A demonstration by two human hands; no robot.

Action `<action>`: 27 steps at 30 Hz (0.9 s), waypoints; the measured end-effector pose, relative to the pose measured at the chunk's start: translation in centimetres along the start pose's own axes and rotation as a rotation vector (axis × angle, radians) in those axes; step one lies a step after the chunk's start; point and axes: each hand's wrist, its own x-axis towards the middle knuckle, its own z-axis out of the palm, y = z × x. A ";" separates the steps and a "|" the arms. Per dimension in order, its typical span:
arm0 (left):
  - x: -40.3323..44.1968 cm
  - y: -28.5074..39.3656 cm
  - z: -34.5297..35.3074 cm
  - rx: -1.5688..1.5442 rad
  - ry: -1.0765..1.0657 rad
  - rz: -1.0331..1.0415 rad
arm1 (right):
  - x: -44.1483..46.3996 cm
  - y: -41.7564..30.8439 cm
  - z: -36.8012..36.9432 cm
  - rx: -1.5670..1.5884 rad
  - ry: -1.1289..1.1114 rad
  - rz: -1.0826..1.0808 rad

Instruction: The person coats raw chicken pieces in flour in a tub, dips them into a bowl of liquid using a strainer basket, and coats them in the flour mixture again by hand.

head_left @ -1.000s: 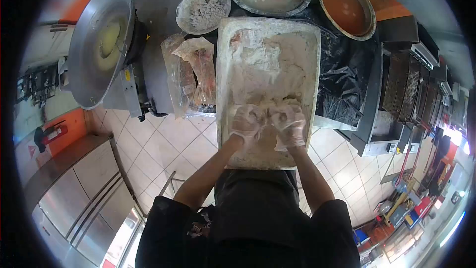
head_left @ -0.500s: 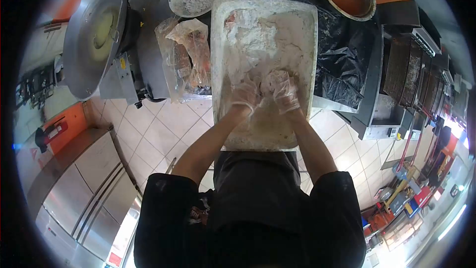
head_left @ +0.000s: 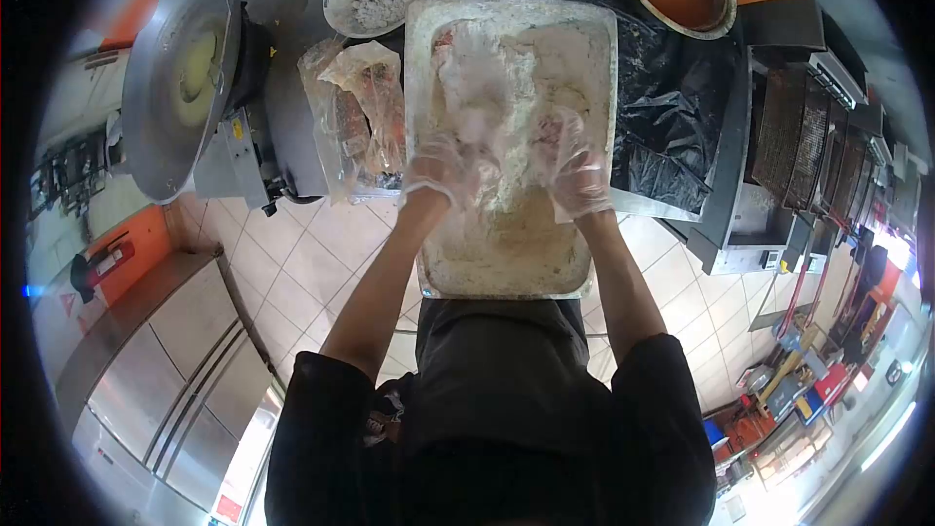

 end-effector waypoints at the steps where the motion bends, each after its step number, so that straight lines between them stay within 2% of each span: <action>1: 0.1 0.3 0.0 0.000 0.000 -0.002 | -0.1 0.9 1.1 0.001 -0.002 0.000; 2: -0.2 1.0 0.3 0.150 0.035 0.015 | -0.9 2.2 3.2 -0.418 -0.065 -0.045; 3: -0.1 1.6 0.3 0.302 0.082 0.034 | -0.6 1.5 2.8 -0.512 -0.084 -0.080; 4: -0.3 2.0 0.7 0.374 0.074 0.155 | -0.2 0.7 2.5 -0.607 -0.100 -0.118; 5: 0.0 1.8 0.2 0.378 0.097 0.153 | 0.1 0.0 2.1 -0.700 -0.113 -0.158; 7: 0.6 1.6 -1.1 0.208 -0.071 -0.014 | 1.3 0.0 0.8 -0.057 0.040 0.063; 8: 1.0 1.8 -1.6 0.153 -0.116 -0.069 | 1.6 0.0 1.6 -0.050 0.141 0.177; 9: 1.0 2.9 -1.5 0.112 -0.014 -0.017 | 1.4 -0.4 1.6 -0.046 0.146 0.172; 11: 1.6 4.6 -2.0 0.026 0.191 0.090 | 2.2 -1.0 1.4 -0.368 -0.079 0.077; 12: 2.8 4.6 -3.0 0.110 0.153 0.033 | 3.6 1.7 1.6 -0.343 0.009 0.073; 14: 5.4 4.7 -7.0 -0.115 0.225 -0.026 | 6.6 4.5 0.2 -0.317 0.175 -0.015; 15: 7.6 4.3 -8.4 -0.115 0.223 -0.028 | 9.8 -2.3 -4.8 0.051 0.288 -0.018; 16: 9.9 3.8 -9.7 -0.241 0.224 -0.009 | 12.7 -1.4 -5.2 0.018 0.374 -0.089; 17: 12.5 3.3 -11.0 -0.368 0.231 0.013 | 15.4 -3.1 -7.0 -0.102 0.307 -0.024; 19: 17.3 2.8 -13.9 -0.621 0.253 0.056 | 20.8 -2.8 -7.0 -0.043 0.409 -0.148; 21: 20.7 3.5 -17.3 -0.738 0.275 0.083 | 25.4 -3.9 -7.5 -0.298 0.247 -0.026; 23: 23.2 5.3 -21.0 0.555 0.154 0.272 | 32.8 -1.9 -5.3 -0.330 0.194 0.046; 25: 25.4 5.5 -22.1 0.476 0.211 0.235 | 35.2 -2.4 -4.8 -0.361 0.128 0.120; 27: 27.2 5.3 -22.4 0.300 0.304 0.166 | 36.7 -2.9 -5.3 -0.049 0.040 0.095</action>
